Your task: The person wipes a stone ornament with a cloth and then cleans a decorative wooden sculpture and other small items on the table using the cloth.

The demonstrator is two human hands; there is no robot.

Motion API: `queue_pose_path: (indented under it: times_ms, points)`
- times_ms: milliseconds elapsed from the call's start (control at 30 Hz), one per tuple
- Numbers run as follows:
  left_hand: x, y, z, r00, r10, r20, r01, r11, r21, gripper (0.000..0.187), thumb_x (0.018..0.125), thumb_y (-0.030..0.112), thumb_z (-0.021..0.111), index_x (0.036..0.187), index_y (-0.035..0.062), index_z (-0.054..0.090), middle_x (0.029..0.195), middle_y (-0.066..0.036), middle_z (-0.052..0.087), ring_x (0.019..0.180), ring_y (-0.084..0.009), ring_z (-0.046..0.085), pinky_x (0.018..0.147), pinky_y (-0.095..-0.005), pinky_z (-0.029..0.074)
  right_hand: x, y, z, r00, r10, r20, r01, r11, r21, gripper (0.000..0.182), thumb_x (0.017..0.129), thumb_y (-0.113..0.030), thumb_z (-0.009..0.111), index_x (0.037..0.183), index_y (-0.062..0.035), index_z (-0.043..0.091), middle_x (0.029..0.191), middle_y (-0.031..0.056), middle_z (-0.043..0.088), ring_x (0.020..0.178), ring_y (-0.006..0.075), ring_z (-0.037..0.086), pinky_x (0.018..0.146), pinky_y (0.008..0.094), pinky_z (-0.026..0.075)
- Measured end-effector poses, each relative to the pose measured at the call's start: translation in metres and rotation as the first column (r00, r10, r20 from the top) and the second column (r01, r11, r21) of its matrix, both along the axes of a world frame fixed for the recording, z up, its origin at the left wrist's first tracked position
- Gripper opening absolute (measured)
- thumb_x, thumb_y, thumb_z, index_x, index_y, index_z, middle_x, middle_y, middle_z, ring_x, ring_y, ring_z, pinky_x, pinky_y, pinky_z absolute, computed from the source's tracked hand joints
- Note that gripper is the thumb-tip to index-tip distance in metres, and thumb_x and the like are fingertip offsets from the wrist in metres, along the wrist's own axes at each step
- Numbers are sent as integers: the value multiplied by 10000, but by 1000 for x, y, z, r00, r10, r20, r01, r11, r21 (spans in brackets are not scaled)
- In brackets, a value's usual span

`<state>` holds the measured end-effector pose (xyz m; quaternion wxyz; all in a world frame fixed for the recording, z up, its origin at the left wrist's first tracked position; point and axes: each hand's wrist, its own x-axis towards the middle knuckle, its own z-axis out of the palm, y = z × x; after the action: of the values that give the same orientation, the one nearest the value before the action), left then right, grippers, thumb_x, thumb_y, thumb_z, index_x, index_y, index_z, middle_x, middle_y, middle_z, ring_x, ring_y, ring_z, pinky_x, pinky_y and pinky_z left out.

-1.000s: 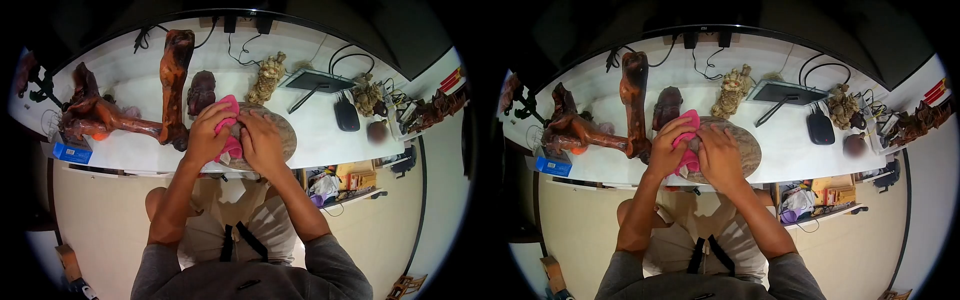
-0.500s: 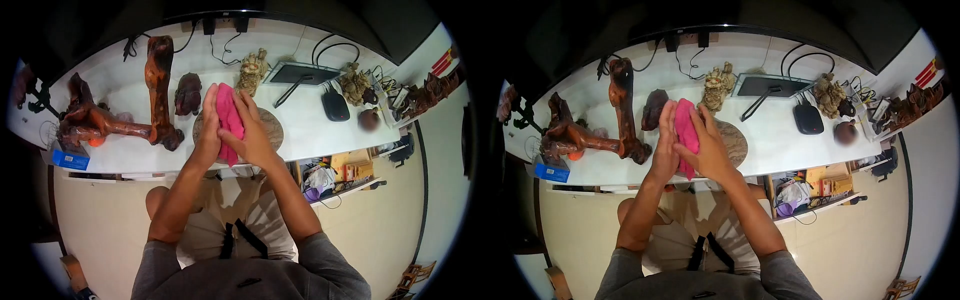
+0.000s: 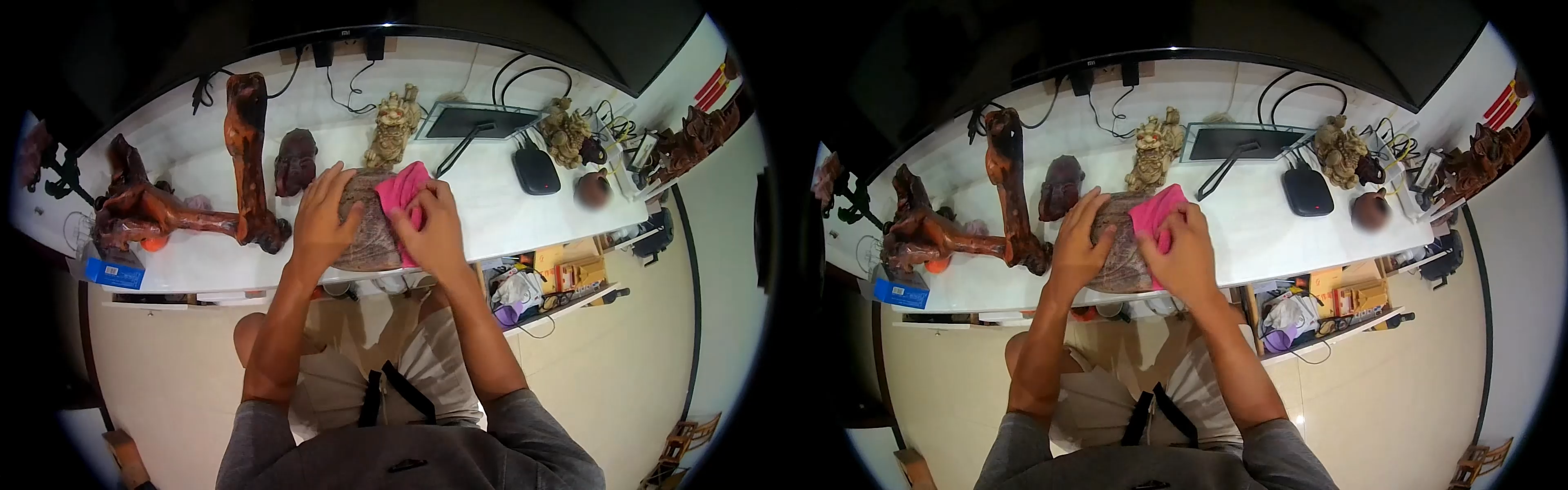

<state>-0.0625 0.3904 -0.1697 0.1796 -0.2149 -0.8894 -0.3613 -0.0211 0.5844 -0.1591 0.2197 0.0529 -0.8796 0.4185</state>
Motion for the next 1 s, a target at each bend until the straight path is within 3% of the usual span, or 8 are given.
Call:
queue_pose_path:
  times_ms: [133, 267, 300, 433, 633, 733, 833, 1000]
  points:
    - [2, -3, -2, 991, 36, 130, -38, 999, 12, 409, 916, 161, 641, 1301, 46, 566, 1446, -195, 498, 1336, -388, 464, 1106, -429, 368, -7, 6, -18, 997, 6, -79, -5, 1000, 9, 277, 767, -120, 756, 905, 5, 551, 1412, 293, 439, 1239, 478, 482, 1055, 461, 406]
    - [5, -10, -8, 984, 96, 148, -108, 991, 77, 451, 920, 202, 655, 1321, 34, 535, 1391, -219, 518, 1305, -382, 486, 1090, -405, 382, -13, 30, -40, 997, -74, 3, 73, 967, -245, 450, 793, -73, 662, 1218, -14, 528, 1240, 227, 576, 1154, 350, 585, 983, 384, 459]
    - [6, -13, -14, 985, 103, 138, -121, 984, 132, 466, 918, 209, 654, 1326, 28, 521, 1369, -226, 524, 1284, -375, 500, 1078, -398, 391, -14, 34, -44, 993, -112, -33, 103, 972, -209, 535, 822, -63, 634, 1334, -25, 484, 1181, 166, 611, 1103, 262, 604, 960, 345, 468]
    - [16, -17, -31, 914, 13, 407, -231, 839, 493, 510, 950, 235, 635, 1372, 15, 455, 1323, -196, 535, 1218, -279, 532, 1039, -355, 411, -13, 37, -50, 983, -77, 167, 177, 640, -748, 439, 886, -44, 640, 1298, 21, 506, 1210, 121, 612, 1118, 182, 583, 988, 295, 455]
    - [25, -21, -36, 744, -347, 572, -450, 373, 812, 603, 957, 261, 641, 1453, 21, 398, 1354, -116, 527, 1246, -207, 506, 1062, -352, 392, -15, 43, -57, 977, -31, 213, 193, 560, -806, 363, 897, -68, 668, 1226, 30, 551, 1160, 105, 637, 1048, 169, 607, 944, 272, 474]
    - [25, -17, -25, 737, -389, 554, -452, 326, 830, 602, 953, 243, 614, 1442, -22, 385, 1329, -118, 538, 1195, -188, 527, 1048, -307, 392, -16, 42, -54, 969, -34, 246, 218, 589, -779, 360, 898, -71, 641, 1234, 28, 556, 1150, 103, 639, 1020, 168, 619, 916, 275, 492]
    - [22, -15, -23, 736, -388, 555, -461, 313, 830, 595, 958, 254, 601, 1441, -21, 390, 1325, -112, 546, 1210, -183, 518, 1064, -314, 377, -12, 45, -50, 958, -26, 287, 235, 646, -726, 358, 899, -68, 626, 1237, 30, 556, 1146, 109, 638, 1016, 172, 623, 909, 281, 500]
    - [7, -25, -38, 769, -238, 593, -369, 592, 716, 577, 983, 328, 540, 1407, -46, 424, 1329, -157, 563, 1225, -247, 533, 1063, -341, 381, 6, 39, -56, 966, -29, 257, 215, 640, -737, 324, 898, -70, 634, 1199, 24, 561, 1129, 110, 645, 1008, 171, 617, 910, 285, 486]
